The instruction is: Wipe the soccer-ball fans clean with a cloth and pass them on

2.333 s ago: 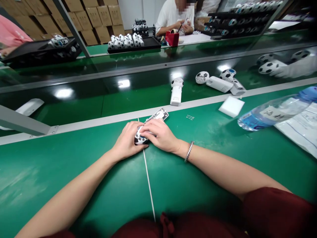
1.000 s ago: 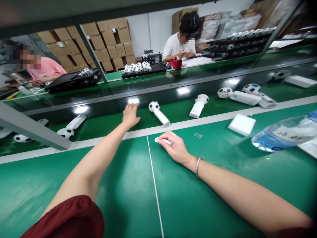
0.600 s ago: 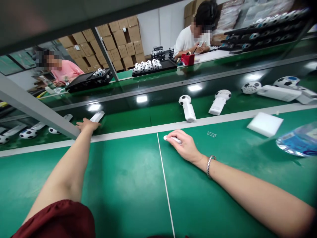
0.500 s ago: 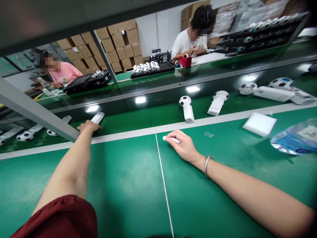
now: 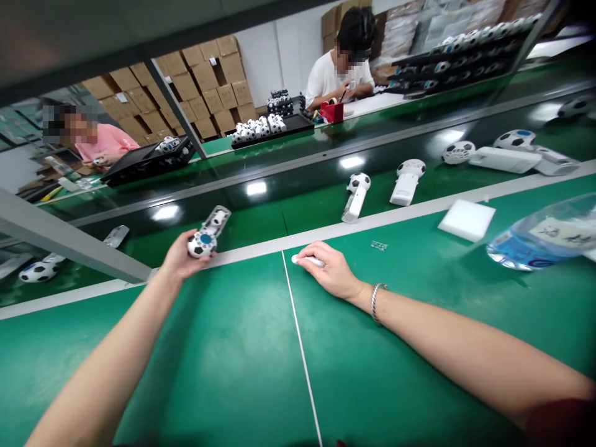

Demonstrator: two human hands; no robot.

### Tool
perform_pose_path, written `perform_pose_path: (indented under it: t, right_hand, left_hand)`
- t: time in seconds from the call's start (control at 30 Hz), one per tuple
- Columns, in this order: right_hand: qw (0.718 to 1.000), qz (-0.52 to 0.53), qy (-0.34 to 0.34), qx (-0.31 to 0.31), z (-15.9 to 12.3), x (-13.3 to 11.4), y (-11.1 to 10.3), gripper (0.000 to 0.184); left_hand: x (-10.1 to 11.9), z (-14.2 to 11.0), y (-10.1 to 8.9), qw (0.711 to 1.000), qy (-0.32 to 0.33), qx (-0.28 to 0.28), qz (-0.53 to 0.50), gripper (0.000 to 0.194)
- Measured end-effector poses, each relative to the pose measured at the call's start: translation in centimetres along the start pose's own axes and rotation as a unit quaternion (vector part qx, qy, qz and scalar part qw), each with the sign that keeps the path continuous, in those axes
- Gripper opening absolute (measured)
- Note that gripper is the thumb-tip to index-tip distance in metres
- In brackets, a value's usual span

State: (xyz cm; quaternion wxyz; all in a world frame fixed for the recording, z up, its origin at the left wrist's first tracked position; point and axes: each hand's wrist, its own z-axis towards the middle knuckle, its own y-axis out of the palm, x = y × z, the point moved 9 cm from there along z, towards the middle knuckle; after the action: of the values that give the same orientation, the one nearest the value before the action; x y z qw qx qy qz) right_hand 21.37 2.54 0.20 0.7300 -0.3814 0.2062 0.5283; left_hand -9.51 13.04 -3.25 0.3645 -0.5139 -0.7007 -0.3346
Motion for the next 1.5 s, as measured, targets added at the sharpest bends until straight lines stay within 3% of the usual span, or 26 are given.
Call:
perform_pose_path:
  t: [0.07,0.13,0.2,0.3,0.57,0.77,0.93,1.07,1.23,1.37,1.43,1.5]
  right_hand:
    - [1.0,-0.005,-0.013,0.006,-0.1,-0.3,-0.3,0.007]
    - [0.999,-0.011,-0.027,0.018,-0.2,-0.7,-0.7,0.007]
    - [0.998,-0.021,-0.043,0.03,-0.3,-1.3,-1.1,0.006]
    - [0.996,-0.044,-0.064,0.032,-0.5,-2.4,-1.1,0.007]
    - [0.982,-0.095,-0.15,-0.062,-1.0,-5.3,2.2,0.012]
    - [0.987,-0.11,-0.082,-0.082,-0.5,-3.7,1.9,0.013]
    - [0.978,-0.119,-0.117,-0.125,-1.2,-4.8,2.7,0.016]
    - [0.983,-0.12,-0.099,-0.1,-0.7,-4.7,2.8,0.015]
    - [0.999,-0.041,-0.009,-0.006,0.2,-2.7,0.3,0.008]
    - [0.999,-0.021,0.012,0.025,0.3,-2.0,-1.0,0.006]
    - [0.999,-0.022,0.018,0.022,0.2,-1.7,-1.1,0.006]
    - [0.999,-0.021,0.021,0.019,0.1,-1.3,-1.0,0.006]
  left_hand:
    - [-3.2,-2.9,5.1,0.988,-0.048,-0.144,-0.016,0.034]
    - [-6.6,-5.9,9.2,0.966,-0.104,-0.236,-0.024,0.039]
    - [-9.4,-8.0,11.7,0.952,-0.137,-0.274,-0.018,0.038]
    - [-11.6,-9.5,13.7,0.943,-0.141,-0.3,-0.004,0.036]
    - [-12.2,-10.2,14.0,0.953,-0.125,-0.277,-0.002,0.029]
    - [-12.1,-10.5,14.3,0.953,-0.11,-0.282,0.013,0.03]
    - [-12.4,-10.3,14.3,0.948,-0.12,-0.293,0.001,0.031]
    - [-12.3,-10.3,14.5,0.943,-0.118,-0.31,0.005,0.032]
    - [-12.1,-10.4,14.7,0.939,-0.108,-0.323,0.035,0.035]
    - [-12.0,-10.4,14.8,0.934,-0.116,-0.336,0.041,0.039]
    - [-11.9,-10.1,14.3,0.938,-0.115,-0.32,0.061,0.042]
    - [-10.9,-9.2,12.9,0.954,-0.077,-0.27,0.104,0.045]
